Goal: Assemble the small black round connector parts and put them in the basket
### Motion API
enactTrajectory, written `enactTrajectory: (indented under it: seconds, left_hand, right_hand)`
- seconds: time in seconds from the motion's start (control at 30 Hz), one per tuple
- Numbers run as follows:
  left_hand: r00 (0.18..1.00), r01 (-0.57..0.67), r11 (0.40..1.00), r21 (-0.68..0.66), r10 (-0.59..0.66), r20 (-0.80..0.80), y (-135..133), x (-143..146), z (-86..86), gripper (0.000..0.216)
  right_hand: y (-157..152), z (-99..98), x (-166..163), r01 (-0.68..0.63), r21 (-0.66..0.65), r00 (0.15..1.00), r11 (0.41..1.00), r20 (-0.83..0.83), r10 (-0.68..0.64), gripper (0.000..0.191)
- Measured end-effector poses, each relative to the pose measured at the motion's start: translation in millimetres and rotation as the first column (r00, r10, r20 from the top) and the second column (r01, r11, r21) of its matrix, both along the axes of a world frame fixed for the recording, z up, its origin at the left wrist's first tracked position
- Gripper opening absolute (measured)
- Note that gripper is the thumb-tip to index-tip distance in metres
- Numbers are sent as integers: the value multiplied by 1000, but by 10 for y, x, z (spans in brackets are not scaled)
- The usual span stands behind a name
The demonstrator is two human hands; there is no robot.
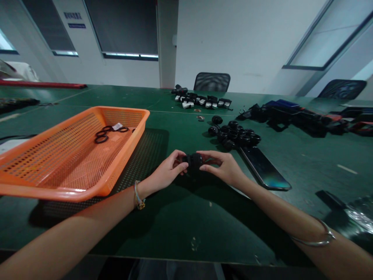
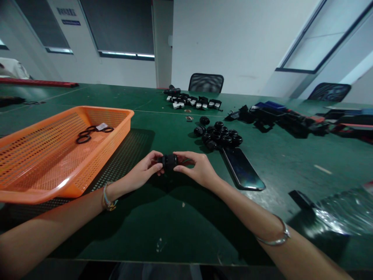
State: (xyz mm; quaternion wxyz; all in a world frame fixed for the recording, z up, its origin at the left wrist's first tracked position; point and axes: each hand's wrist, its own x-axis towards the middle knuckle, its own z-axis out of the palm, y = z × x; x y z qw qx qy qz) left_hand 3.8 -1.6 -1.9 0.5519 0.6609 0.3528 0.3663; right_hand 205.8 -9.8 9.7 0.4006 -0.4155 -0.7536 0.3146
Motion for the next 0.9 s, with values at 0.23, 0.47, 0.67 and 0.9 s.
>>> enactTrajectory:
  seconds: [0.23,0.47,0.67,0.9]
  left_hand:
    - [1000,-6,999,-39,6,0,7,12,-1,11]
    - [1000,15,999,-39,-14,23,33,5,-9,12]
    - [1000,4,1000,-31,-4,22,24,1,-13,17]
    - [1000,5,1000,-9,-5,6,-8,1,-11,16]
  right_hand:
    - [-1,31,33,-89,-7,996,996,13,89,41]
    - [-5,4,2,-62,33,998,998,-28,63,43]
    - [-2,4,-11,-39,21,998,999,-41,40,35]
    - [23,9,37,-78,-56,994,995,-80,73,39]
